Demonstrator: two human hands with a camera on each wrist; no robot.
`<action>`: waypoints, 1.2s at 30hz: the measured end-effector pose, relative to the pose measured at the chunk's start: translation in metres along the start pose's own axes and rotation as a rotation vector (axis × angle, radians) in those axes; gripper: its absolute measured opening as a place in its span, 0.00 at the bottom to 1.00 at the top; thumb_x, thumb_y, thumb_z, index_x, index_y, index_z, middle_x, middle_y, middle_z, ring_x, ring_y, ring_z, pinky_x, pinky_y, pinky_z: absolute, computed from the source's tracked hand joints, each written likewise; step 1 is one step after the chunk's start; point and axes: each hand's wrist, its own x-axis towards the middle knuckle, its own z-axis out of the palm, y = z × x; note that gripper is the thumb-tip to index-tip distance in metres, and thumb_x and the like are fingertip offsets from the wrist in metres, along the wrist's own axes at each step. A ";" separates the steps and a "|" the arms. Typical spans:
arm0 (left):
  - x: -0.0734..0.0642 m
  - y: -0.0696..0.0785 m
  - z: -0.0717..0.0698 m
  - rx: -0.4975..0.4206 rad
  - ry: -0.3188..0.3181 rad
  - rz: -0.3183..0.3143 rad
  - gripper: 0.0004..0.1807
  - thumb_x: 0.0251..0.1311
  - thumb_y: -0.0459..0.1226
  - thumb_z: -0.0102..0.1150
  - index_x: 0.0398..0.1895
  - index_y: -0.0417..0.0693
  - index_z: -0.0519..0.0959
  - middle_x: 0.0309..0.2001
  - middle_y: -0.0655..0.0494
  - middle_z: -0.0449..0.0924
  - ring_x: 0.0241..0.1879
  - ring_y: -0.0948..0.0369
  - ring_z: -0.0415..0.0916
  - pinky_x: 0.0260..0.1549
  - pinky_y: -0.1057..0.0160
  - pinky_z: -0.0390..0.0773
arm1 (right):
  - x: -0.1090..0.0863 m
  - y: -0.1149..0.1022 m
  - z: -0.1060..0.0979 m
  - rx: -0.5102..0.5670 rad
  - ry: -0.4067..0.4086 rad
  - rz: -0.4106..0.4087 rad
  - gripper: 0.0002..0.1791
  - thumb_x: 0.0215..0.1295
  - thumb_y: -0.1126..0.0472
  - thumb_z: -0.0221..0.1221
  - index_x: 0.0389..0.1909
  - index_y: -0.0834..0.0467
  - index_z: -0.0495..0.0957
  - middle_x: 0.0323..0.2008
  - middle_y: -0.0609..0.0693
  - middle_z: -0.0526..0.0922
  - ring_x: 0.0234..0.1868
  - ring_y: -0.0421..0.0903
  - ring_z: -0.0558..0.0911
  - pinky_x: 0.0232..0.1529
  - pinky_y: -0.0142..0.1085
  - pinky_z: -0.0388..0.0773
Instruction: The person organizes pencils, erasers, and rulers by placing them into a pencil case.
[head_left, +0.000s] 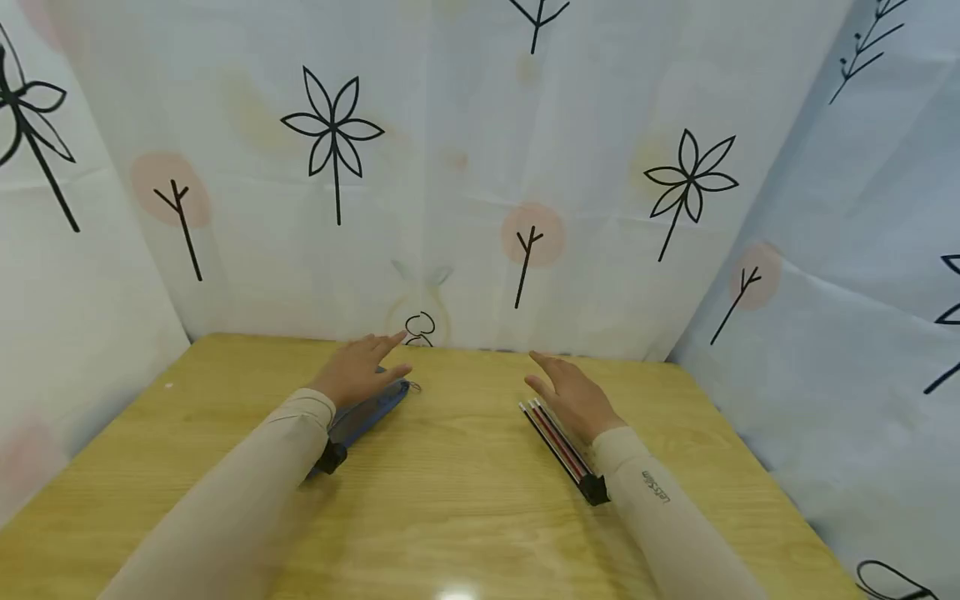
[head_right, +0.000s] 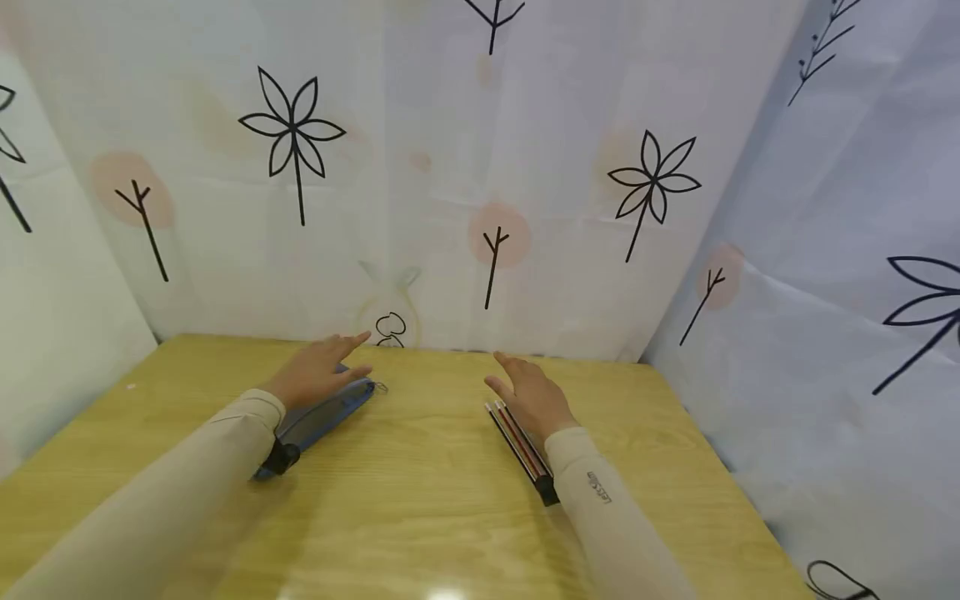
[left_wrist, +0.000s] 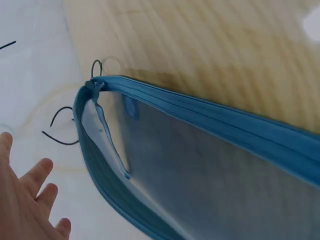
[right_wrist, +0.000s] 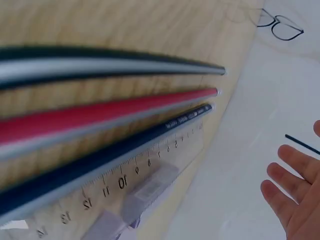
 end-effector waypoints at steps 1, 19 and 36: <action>-0.002 -0.002 -0.002 -0.021 -0.001 -0.002 0.40 0.69 0.63 0.43 0.79 0.57 0.53 0.73 0.43 0.61 0.72 0.39 0.56 0.68 0.33 0.53 | -0.003 -0.001 -0.001 0.005 0.001 -0.001 0.36 0.75 0.35 0.38 0.78 0.48 0.54 0.73 0.56 0.62 0.73 0.59 0.62 0.68 0.61 0.62; -0.046 -0.006 -0.019 -0.172 0.047 -0.044 0.27 0.64 0.53 0.60 0.61 0.49 0.78 0.48 0.46 0.78 0.42 0.53 0.75 0.37 0.51 0.78 | -0.031 -0.008 -0.003 0.039 -0.028 0.010 0.24 0.81 0.56 0.39 0.65 0.68 0.68 0.60 0.63 0.74 0.62 0.61 0.73 0.65 0.55 0.69; -0.090 0.000 0.001 -0.280 0.191 -0.153 0.17 0.63 0.46 0.64 0.51 0.47 0.84 0.35 0.56 0.77 0.30 0.61 0.72 0.25 0.62 0.72 | -0.059 -0.023 0.019 0.016 -0.047 0.085 0.05 0.68 0.65 0.59 0.37 0.62 0.82 0.30 0.50 0.79 0.30 0.45 0.75 0.33 0.40 0.75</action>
